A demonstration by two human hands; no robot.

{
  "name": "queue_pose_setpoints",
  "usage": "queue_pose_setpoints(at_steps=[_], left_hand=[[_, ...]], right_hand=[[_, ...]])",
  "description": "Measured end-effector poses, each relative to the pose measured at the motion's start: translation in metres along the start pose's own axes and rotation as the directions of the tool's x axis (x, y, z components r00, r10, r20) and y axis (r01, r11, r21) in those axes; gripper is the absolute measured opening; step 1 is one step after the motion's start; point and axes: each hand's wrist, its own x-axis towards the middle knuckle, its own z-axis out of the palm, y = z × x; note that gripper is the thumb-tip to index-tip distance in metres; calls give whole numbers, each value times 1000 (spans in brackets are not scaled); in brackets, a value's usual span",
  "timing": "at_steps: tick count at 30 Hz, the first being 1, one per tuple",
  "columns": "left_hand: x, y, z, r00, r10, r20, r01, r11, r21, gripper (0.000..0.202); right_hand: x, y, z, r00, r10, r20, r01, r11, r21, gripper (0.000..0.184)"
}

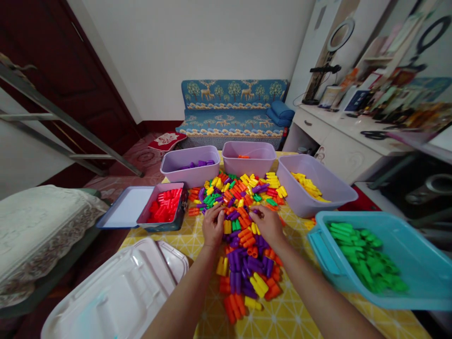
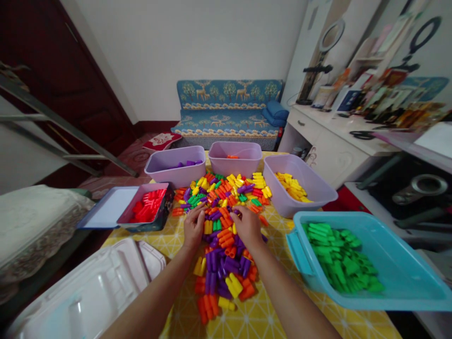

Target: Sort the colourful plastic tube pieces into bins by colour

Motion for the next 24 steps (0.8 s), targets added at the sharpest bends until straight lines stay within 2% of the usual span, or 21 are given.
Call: queue_pose_setpoints(at_steps=[3, 6, 9, 11, 12, 14, 15, 20, 24], left_hand=[[0, 0, 0, 1000, -2, -8, 3, 1000, 1, 28], [-1, 0, 0, 1000, -8, -14, 8, 1000, 3, 28], [-1, -1, 0, 1000, -14, -15, 14, 1000, 1, 27], [-1, -2, 1, 1000, -14, -16, 14, 1000, -1, 27], [-1, -2, 1, 1000, -11, -16, 11, 1000, -3, 27], [0, -2, 1, 1000, -5, -13, 5, 1000, -3, 27], [0, -3, 1, 1000, -2, -10, 2, 1000, -2, 27], [0, -3, 0, 1000, 4, -14, -4, 1000, 3, 27], [0, -1, 0, 1000, 6, -19, -6, 1000, 9, 26]], right_hand=[[15, -9, -14, 994, 108, -9, -101, 954, 283, 21], [36, -20, -36, 962, 257, -94, -144, 767, 625, 29], [56, -24, -56, 854, 460, -243, -14, 487, 873, 21], [63, -21, -64, 771, 580, -262, 83, 317, 945, 14], [64, -19, -66, 736, 624, -263, 120, 261, 958, 12], [65, -14, -66, 687, 675, -270, 176, 206, 963, 10], [65, -13, -65, 679, 681, -275, 198, 191, 961, 11], [68, -17, -67, 706, 637, -309, 293, 134, 947, 18], [72, -25, -76, 684, 660, -310, 318, 113, 941, 22]])
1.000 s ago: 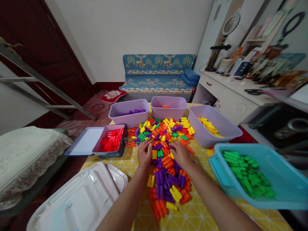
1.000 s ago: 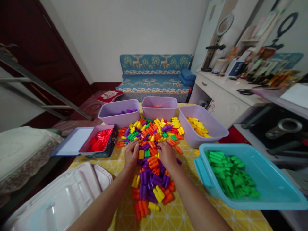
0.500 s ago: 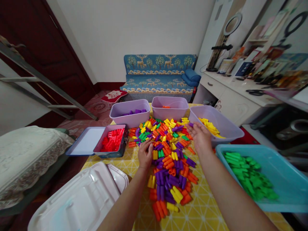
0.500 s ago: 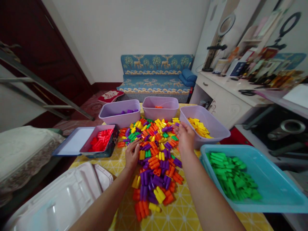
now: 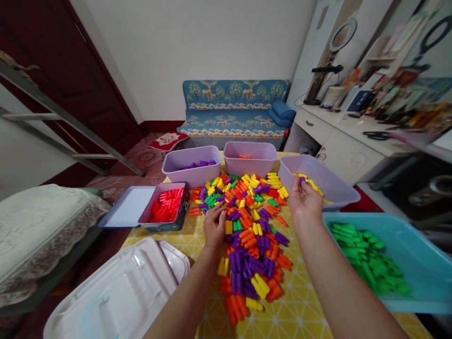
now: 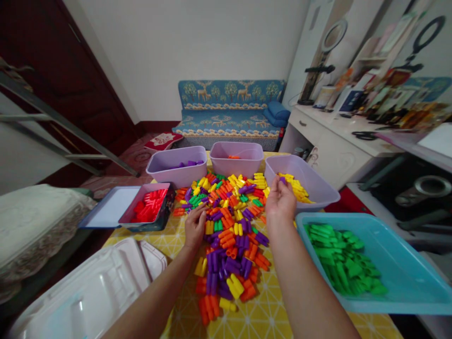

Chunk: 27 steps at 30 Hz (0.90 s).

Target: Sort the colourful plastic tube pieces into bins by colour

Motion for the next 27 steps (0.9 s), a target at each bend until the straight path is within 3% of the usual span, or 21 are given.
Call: queue_pose_setpoints(at_steps=[6, 13, 18, 22, 27], left_hand=[[1, 4, -1, 1000, 0, 3, 0, 1000, -2, 24], [1, 3, -1, 1000, 0, 7, 0, 1000, 0, 24], [1, 1, 0, 1000, 6, 11, -6, 1000, 1, 23], [0, 1, 0, 1000, 1, 3, -2, 1000, 12, 24], [1, 2, -1, 1000, 4, 1, -4, 1000, 3, 23]], right_hand=[[0, 0, -8, 997, 12, -82, -15, 1000, -27, 31], [8, -2, -5, 995, -46, -86, 36, 992, -120, 9], [8, -13, 0, 996, -79, -51, 71, 985, -156, 29], [15, -12, -1, 995, -10, -102, -4, 991, -135, 26], [25, -10, -2, 993, -20, -117, 0, 986, -167, 23]])
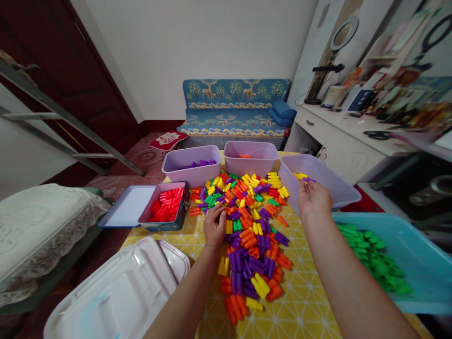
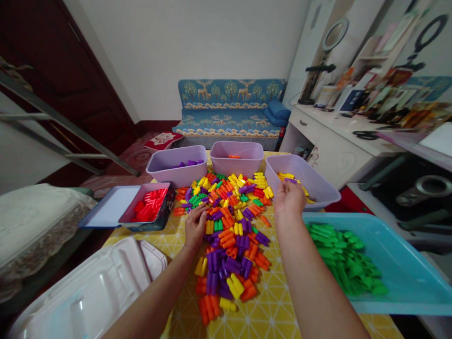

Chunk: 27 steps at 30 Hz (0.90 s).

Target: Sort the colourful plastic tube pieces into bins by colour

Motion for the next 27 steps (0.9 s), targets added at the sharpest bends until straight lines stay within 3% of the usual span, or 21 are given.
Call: queue_pose_setpoints(at_steps=[4, 6, 9, 11, 15, 17, 20, 22, 24, 27], left_hand=[[0, -1, 1, 1000, -3, 1, 3, 1000, 5, 23], [0, -1, 1, 1000, -4, 2, 4, 1000, 5, 23], [-1, -2, 1, 1000, -5, -5, 5, 1000, 3, 22], [-1, -1, 1, 1000, -3, -5, 3, 1000, 4, 22], [0, -1, 1, 1000, 0, -7, 0, 1000, 5, 21], [0, -1, 1, 1000, -1, -9, 1, 1000, 2, 21], [0, -1, 1, 1000, -6, -10, 6, 1000, -3, 22], [0, -1, 1, 1000, -7, -6, 7, 1000, -1, 22], [0, 0, 1, 1000, -8, 2, 8, 1000, 4, 22], [-1, -1, 1, 1000, -13, 3, 13, 1000, 3, 22]], right_hand=[[-9, 2, -8, 997, -17, 78, 24, 996, -88, 28], [-19, 8, -17, 978, -23, 209, 64, 979, -193, 27], [-34, 27, -35, 913, -16, 409, 189, 902, -387, 27], [-38, 42, -50, 844, -25, 536, 364, 760, -538, 26], [-31, 67, -88, 674, -111, 731, 725, 294, -623, 22], [-23, 74, -107, 620, -152, 770, 784, 126, -607, 28], [-10, 79, -129, 585, -171, 793, 802, -26, -597, 36], [-4, 81, -136, 564, -134, 815, 812, -88, -577, 35], [-1, 84, -135, 534, -70, 843, 837, -97, -539, 34], [-2, 90, -128, 491, 45, 870, 870, 22, -492, 35]])
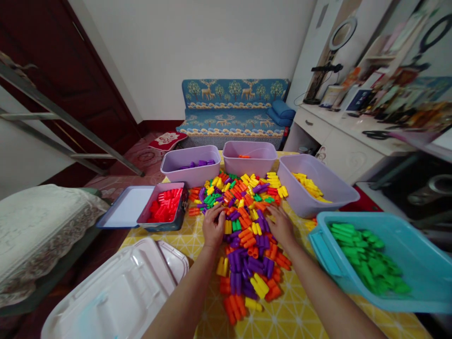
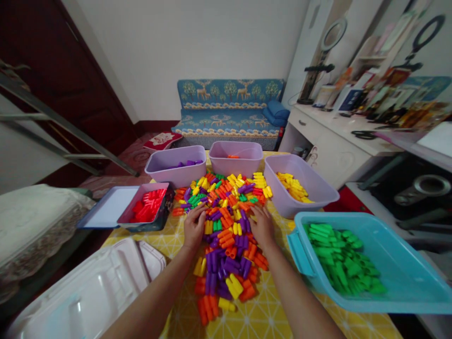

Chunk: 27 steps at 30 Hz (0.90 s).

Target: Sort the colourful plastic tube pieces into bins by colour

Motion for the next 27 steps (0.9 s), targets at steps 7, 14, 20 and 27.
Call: queue_pose_setpoints(at_steps=[7, 14, 20, 27], left_hand=[[0, 0, 0, 1000, 5, -6, -5, 1000, 2, 22], [0, -1, 0, 1000, 3, 0, -3, 1000, 1, 22], [-1, -2, 0, 1000, 0, -10, -1, 1000, -17, 23], [0, 1, -1, 1000, 2, -2, -2, 1000, -10, 22]], right_hand=[[7, -14, -3, 992, 28, 123, -59, 965, 256, 33], [11, 0, -18, 991, 41, 128, -86, 926, 368, 27], [2, 1, -7, 990, 137, -19, -117, 905, 409, 19], [-5, -15, -4, 994, 111, 1, -105, 941, 321, 30]])
